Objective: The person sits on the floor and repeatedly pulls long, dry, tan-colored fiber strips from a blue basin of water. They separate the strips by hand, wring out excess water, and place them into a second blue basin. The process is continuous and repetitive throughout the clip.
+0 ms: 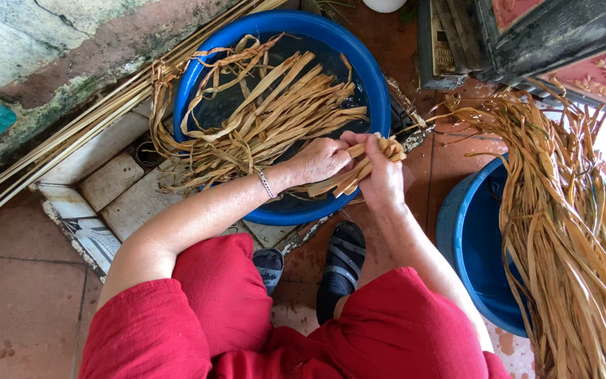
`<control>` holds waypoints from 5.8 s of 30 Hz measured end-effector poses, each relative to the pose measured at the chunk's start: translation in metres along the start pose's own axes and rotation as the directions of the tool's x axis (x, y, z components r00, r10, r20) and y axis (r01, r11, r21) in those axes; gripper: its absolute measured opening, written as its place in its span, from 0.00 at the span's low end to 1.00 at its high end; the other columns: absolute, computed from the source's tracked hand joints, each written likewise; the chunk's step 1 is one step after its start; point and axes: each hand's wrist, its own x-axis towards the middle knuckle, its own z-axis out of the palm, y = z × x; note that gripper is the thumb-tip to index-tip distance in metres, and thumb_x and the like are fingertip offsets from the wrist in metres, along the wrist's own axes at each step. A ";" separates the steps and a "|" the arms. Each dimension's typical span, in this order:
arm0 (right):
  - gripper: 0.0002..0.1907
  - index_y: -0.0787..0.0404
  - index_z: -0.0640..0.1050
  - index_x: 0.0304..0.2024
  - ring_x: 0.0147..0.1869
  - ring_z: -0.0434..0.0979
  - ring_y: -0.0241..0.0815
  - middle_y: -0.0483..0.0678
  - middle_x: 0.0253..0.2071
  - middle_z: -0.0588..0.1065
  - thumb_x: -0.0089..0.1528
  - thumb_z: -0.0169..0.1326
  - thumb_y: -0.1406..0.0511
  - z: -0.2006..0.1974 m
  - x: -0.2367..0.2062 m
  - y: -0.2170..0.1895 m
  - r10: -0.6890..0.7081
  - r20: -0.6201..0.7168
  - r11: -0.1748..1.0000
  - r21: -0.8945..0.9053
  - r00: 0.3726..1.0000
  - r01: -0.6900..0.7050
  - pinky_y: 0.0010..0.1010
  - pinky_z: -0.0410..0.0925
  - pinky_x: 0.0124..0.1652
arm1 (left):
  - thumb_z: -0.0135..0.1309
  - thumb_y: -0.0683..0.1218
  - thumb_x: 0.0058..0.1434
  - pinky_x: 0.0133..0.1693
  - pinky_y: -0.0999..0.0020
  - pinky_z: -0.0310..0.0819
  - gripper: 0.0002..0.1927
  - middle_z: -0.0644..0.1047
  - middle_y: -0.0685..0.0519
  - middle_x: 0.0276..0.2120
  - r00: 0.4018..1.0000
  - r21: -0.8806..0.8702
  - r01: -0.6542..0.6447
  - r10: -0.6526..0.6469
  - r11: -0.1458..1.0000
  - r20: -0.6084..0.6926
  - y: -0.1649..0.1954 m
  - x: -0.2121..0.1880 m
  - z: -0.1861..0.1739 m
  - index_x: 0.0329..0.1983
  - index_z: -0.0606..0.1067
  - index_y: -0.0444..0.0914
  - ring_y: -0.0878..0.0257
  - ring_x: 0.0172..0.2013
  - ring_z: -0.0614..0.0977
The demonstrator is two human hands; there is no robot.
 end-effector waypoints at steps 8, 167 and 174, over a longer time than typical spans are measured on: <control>0.12 0.60 0.71 0.35 0.34 0.77 0.45 0.47 0.27 0.72 0.71 0.46 0.61 -0.025 0.002 -0.015 -0.036 -0.204 0.955 0.281 0.978 0.094 0.50 0.77 0.45 | 0.43 0.50 0.65 0.35 0.57 0.74 0.17 0.80 0.44 0.26 0.978 0.162 -0.205 0.198 0.965 0.060 -0.026 -0.016 0.002 0.31 0.80 0.37 0.52 0.27 0.82; 0.19 0.47 0.85 0.40 0.44 0.86 0.54 0.51 0.38 0.85 0.48 0.57 0.54 0.111 0.003 -0.115 -0.476 -0.227 0.415 -0.910 0.850 -0.011 0.45 0.79 0.42 | 0.42 0.47 0.69 0.24 0.66 0.65 0.14 0.71 0.52 0.21 0.965 -0.092 -0.035 0.010 0.995 -0.261 0.127 -0.005 -0.025 0.30 0.71 0.36 0.63 0.21 0.72; 0.14 0.56 0.81 0.32 0.36 0.84 0.55 0.53 0.30 0.81 0.44 0.65 0.60 0.036 0.082 -0.128 -0.721 -0.194 0.300 -0.953 0.665 0.047 0.43 0.77 0.38 | 0.40 0.48 0.69 0.21 0.70 0.64 0.19 0.71 0.54 0.18 0.960 -0.128 -0.066 0.029 0.990 -0.278 0.119 0.001 0.003 0.24 0.72 0.37 0.66 0.19 0.71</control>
